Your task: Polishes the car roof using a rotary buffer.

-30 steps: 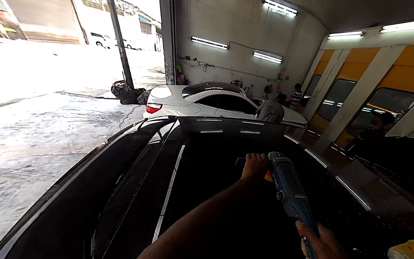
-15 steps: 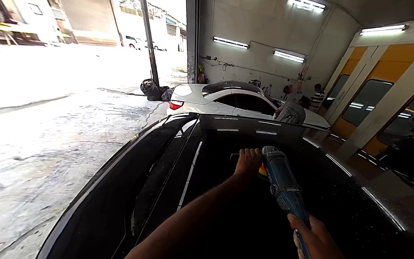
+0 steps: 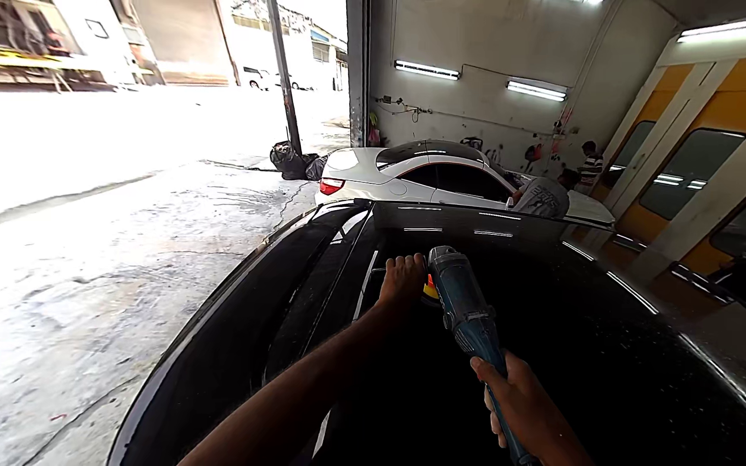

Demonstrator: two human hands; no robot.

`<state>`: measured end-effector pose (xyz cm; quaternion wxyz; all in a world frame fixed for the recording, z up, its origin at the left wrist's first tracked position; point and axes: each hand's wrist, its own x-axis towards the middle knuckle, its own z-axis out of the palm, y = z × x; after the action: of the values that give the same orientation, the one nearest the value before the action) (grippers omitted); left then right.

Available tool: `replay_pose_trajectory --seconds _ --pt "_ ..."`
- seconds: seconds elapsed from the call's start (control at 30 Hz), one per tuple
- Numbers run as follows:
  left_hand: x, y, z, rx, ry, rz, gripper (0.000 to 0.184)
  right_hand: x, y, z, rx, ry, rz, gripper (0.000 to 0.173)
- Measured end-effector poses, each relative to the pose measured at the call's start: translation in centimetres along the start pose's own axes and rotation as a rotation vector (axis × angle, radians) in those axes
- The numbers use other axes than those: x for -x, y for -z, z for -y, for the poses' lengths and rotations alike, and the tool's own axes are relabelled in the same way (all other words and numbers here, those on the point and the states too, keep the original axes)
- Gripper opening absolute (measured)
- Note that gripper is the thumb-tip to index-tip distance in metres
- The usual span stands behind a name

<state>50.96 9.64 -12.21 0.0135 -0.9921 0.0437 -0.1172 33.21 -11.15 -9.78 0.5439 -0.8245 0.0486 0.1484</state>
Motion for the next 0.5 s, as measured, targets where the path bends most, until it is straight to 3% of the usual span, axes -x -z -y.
replay_pose_trajectory --seconds 0.5 --pt "2.9 -0.7 8.6 -0.045 0.155 -0.005 0.031 -1.7 -5.3 3.3 0.105 0.016 0.154 0.046"
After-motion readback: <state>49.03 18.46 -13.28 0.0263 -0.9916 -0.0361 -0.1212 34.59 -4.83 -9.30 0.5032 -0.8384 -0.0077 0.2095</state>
